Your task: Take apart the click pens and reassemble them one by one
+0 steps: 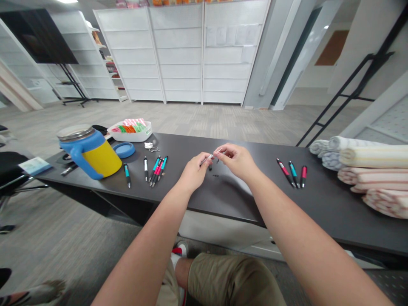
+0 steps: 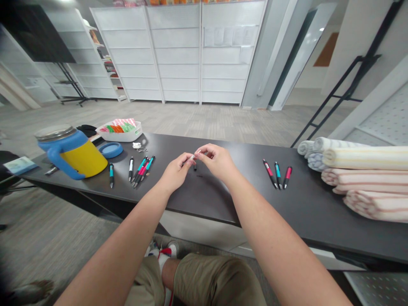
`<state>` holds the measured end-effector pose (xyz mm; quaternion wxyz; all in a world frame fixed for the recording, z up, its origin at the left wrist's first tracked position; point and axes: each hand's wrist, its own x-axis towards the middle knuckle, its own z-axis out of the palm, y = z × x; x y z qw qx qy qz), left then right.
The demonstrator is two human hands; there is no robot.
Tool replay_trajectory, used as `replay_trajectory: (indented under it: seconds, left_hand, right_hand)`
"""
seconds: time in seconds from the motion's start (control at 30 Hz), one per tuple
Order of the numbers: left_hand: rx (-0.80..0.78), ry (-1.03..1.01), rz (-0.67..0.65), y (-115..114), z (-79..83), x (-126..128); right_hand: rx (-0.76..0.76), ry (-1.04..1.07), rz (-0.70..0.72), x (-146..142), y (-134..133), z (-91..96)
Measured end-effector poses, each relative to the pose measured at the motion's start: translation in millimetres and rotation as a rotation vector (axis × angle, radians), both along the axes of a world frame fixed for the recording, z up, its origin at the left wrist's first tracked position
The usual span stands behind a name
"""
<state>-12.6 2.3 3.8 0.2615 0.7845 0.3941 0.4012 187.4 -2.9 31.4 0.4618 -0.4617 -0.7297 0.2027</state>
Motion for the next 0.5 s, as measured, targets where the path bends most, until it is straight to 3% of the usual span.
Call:
replay_trajectory:
  seconds: [0.2, 0.33, 0.5]
  left_hand:
    - [-0.018, 0.001, -0.003, 0, -1.2, 0]
    - [-0.039, -0.081, 0.031, 2, -3.2, -1]
    - [-0.119, -0.200, 0.094, 9, -9.8, -2]
  right_hand:
    - [0.000, -0.024, -0.043, -1, 1, 0.0]
    - [-0.097, -0.146, -0.079, 2, 1, 0.6]
    - [-0.247, -0.476, 0.146, 12, 4, -5.1]
